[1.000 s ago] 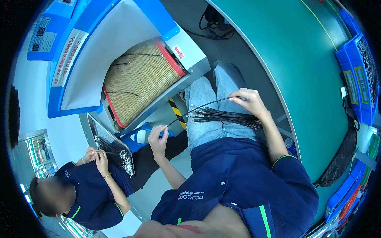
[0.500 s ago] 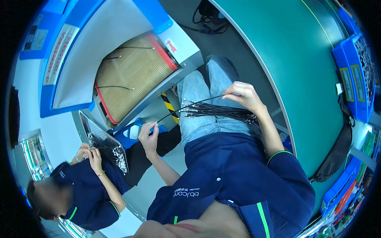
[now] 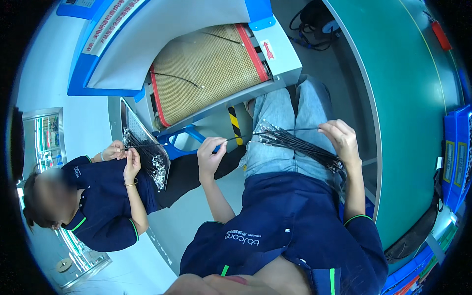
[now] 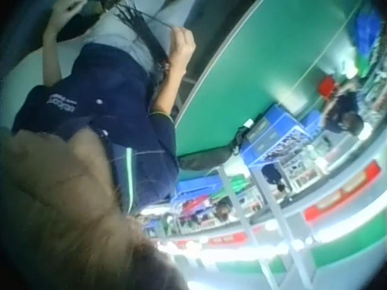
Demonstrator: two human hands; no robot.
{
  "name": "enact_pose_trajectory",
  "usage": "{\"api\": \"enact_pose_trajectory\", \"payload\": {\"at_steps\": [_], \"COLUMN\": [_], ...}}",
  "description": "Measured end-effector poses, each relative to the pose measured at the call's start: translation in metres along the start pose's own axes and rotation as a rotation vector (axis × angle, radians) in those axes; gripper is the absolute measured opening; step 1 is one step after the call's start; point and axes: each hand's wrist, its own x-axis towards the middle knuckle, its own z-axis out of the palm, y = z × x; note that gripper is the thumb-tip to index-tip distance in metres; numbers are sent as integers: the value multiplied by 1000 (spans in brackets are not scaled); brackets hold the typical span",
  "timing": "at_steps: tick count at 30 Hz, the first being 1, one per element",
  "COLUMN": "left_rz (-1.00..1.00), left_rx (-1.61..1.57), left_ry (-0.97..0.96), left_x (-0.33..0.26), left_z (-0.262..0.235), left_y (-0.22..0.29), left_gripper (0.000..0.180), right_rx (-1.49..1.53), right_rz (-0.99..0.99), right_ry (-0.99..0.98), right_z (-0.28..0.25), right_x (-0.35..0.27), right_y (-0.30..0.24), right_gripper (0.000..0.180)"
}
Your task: The person sits at a workstation and repeatedly picks up black cables from a bundle on their lap, inserts one end into a mesh tray on a blue machine, and returns the cable to the bundle. A coworker is visible to the left working on a separate tray.
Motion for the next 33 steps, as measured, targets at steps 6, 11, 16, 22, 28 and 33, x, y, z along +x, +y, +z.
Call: {"api": "enact_pose_trajectory", "payload": {"at_steps": [6,11,16,22,28,33], "left_rz": [-8,6,4,61,67,71], "left_rx": [-2,4,25,41,53,59], "left_ry": [37,21,39,26,10,14], "left_x": [-3,9,-2,5,3,4], "left_z": [0,4,-4,-5,-8,-12], "left_y": [-4,-2,-3,-2,0,3], "left_gripper": [14,13,13,13,13,15], "right_rx": [68,73,136,186,285,298], "right_rz": [111,153,118,142,127,143], "right_ry": [-45,-51,-130,-116,-163,-161], "right_z": [4,1,-3,-12,-14,-13], "right_x": [-1,-6,1,-1,-8,-8], "right_y": [1,8,12,10,12,14], "right_gripper": [13,12,11,11,11,11]}}
